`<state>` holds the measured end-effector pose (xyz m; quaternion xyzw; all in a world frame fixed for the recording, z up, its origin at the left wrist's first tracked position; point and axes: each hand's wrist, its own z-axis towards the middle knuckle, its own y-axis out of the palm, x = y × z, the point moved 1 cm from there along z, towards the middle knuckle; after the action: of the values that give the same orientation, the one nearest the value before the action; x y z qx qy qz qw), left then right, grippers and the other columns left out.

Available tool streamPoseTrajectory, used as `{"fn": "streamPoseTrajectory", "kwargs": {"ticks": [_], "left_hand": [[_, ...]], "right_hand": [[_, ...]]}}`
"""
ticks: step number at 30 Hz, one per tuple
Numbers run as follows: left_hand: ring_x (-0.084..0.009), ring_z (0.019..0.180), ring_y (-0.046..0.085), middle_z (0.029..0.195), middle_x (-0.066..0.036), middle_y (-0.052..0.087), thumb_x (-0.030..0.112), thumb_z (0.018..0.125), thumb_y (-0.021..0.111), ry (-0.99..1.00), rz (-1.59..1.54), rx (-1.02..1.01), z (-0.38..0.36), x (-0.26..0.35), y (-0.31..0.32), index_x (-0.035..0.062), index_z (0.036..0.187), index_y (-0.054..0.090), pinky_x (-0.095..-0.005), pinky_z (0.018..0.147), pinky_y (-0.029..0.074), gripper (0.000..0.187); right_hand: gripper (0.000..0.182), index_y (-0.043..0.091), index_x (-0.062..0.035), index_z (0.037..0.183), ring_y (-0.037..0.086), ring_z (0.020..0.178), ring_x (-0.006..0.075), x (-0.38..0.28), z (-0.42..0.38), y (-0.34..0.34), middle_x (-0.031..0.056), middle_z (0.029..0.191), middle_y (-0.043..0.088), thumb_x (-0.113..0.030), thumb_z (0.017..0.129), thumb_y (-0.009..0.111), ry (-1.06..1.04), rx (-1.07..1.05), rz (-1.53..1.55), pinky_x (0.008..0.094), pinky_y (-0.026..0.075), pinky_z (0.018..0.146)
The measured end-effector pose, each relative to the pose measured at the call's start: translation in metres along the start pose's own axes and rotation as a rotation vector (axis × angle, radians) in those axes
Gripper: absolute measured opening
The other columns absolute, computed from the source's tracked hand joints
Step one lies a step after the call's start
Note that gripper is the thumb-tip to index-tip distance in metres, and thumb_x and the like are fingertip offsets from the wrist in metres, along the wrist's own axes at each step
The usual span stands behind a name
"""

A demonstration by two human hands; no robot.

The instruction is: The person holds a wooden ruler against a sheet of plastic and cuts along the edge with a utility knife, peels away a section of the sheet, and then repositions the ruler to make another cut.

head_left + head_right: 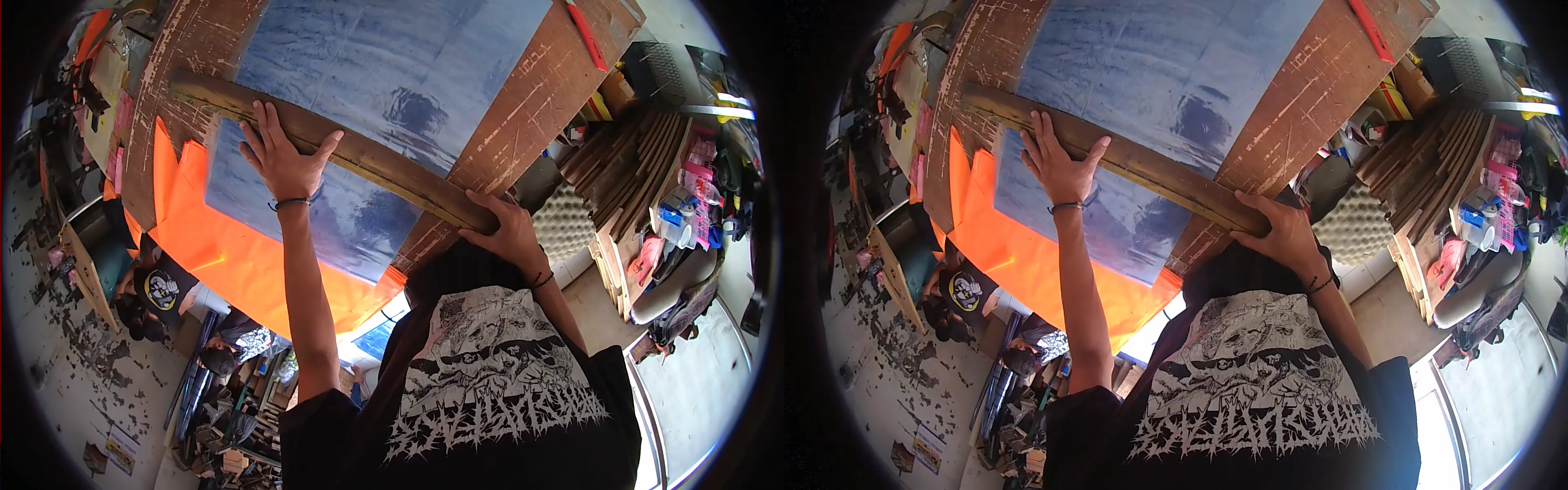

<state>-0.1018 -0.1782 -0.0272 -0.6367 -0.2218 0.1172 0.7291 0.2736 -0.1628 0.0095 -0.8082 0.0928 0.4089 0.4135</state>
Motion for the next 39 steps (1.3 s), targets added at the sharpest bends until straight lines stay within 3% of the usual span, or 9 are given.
{"fn": "streamPoseTrajectory", "kwargs": {"ticks": [14, 17, 23, 26, 29, 32, 35, 38, 39], "left_hand": [[-0.0397, 0.154, 0.013, 0.168, -0.006, 0.022, 0.075, 0.069, 0.075, -0.009, 0.009, -0.023, 0.001, 0.000, -0.001, 0.0058, 0.158, 0.029, -0.0607, 0.123, 0.011, 0.122], [-0.0401, 0.154, 0.013, 0.167, -0.007, 0.023, 0.075, 0.069, 0.076, -0.006, -0.006, -0.021, 0.001, 0.001, -0.002, 0.0056, 0.157, 0.030, -0.0612, 0.123, 0.011, 0.122], [-0.0421, 0.150, 0.020, 0.156, -0.018, 0.030, 0.074, 0.069, 0.077, -0.015, -0.054, -0.027, 0.003, 0.004, -0.009, 0.0051, 0.156, 0.032, -0.0632, 0.121, 0.011, 0.119], [-0.0424, 0.148, 0.023, 0.152, -0.020, 0.030, 0.075, 0.070, 0.076, 0.025, -0.037, 0.009, 0.004, 0.001, -0.006, 0.0050, 0.148, 0.040, -0.0638, 0.121, 0.011, 0.111], [-0.0422, 0.141, 0.031, 0.148, -0.019, 0.034, 0.073, 0.074, 0.074, 0.073, 0.003, 0.067, 0.002, 0.003, -0.006, 0.0052, 0.134, 0.049, -0.0649, 0.116, 0.019, 0.095], [-0.0404, 0.128, 0.042, 0.135, -0.019, 0.044, 0.068, 0.078, 0.074, 0.062, 0.041, -0.032, -0.001, 0.017, -0.019, 0.0052, 0.123, 0.055, -0.0619, 0.108, 0.027, 0.079], [-0.0396, 0.117, 0.048, 0.120, -0.020, 0.051, 0.061, 0.079, 0.076, 0.134, -0.046, -0.020, -0.006, 0.023, -0.014, 0.0029, 0.119, 0.057, -0.0563, 0.100, 0.034, 0.073], [-0.0415, 0.119, 0.049, 0.119, -0.022, 0.053, 0.060, 0.075, 0.080, 0.101, -0.098, -0.112, -0.008, 0.035, -0.025, -0.0021, 0.119, 0.057, -0.0532, 0.104, 0.037, 0.079], [-0.0427, 0.121, 0.047, 0.121, -0.024, 0.052, 0.060, 0.074, 0.081, 0.139, -0.062, -0.111, -0.010, 0.042, -0.031, -0.0047, 0.121, 0.055, -0.0531, 0.106, 0.037, 0.083]], "right_hand": [[0.067, 0.062, -0.0191, 0.137, 0.073, 0.092, 0.0329, 0.001, -0.001, 0.000, 0.0159, 0.114, 0.072, -0.035, 0.076, 0.085, -0.007, -0.003, -0.002, 0.0401, 0.059, 0.079], [0.066, 0.061, -0.0184, 0.136, 0.072, 0.087, 0.0330, 0.001, -0.001, 0.000, 0.0159, 0.107, 0.073, -0.036, 0.077, 0.085, -0.010, -0.003, -0.009, 0.0407, 0.058, 0.075], [0.061, 0.063, -0.0141, 0.131, 0.065, 0.098, 0.0340, -0.010, -0.003, -0.005, 0.0150, 0.108, 0.064, -0.036, 0.079, 0.083, -0.102, 0.087, -0.123, 0.0457, 0.052, 0.087], [0.060, 0.063, -0.0125, 0.131, 0.059, 0.110, 0.0329, -0.021, 0.001, -0.015, 0.0132, 0.118, 0.060, -0.026, 0.077, 0.085, -0.126, 0.131, -0.187, 0.0443, 0.050, 0.094], [0.053, 0.065, -0.0134, 0.129, 0.056, 0.119, 0.0293, -0.024, 0.013, -0.008, 0.0099, 0.126, 0.059, -0.022, 0.080, 0.081, -0.330, 0.052, -0.160, 0.0443, 0.048, 0.098], [0.045, 0.064, -0.0138, 0.128, 0.053, 0.127, 0.0263, -0.039, 0.027, 0.010, 0.0059, 0.131, 0.059, -0.020, 0.085, 0.074, -0.501, -0.007, -0.216, 0.0430, 0.043, 0.104], [0.047, 0.063, -0.0135, 0.130, 0.051, 0.131, 0.0251, -0.053, 0.036, 0.015, 0.0051, 0.136, 0.057, -0.021, 0.085, 0.073, -0.538, -0.074, -0.244, 0.0430, 0.040, 0.110], [0.044, 0.061, -0.0115, 0.132, 0.052, 0.129, 0.0270, -0.050, 0.039, 0.012, 0.0092, 0.135, 0.058, -0.026, 0.092, 0.068, -0.526, -0.102, -0.223, 0.0443, 0.038, 0.111], [0.044, 0.060, -0.0092, 0.134, 0.052, 0.130, 0.0276, -0.048, 0.041, 0.008, 0.0110, 0.136, 0.058, -0.031, 0.097, 0.062, -0.410, -0.140, 0.015, 0.0448, 0.037, 0.112]]}}
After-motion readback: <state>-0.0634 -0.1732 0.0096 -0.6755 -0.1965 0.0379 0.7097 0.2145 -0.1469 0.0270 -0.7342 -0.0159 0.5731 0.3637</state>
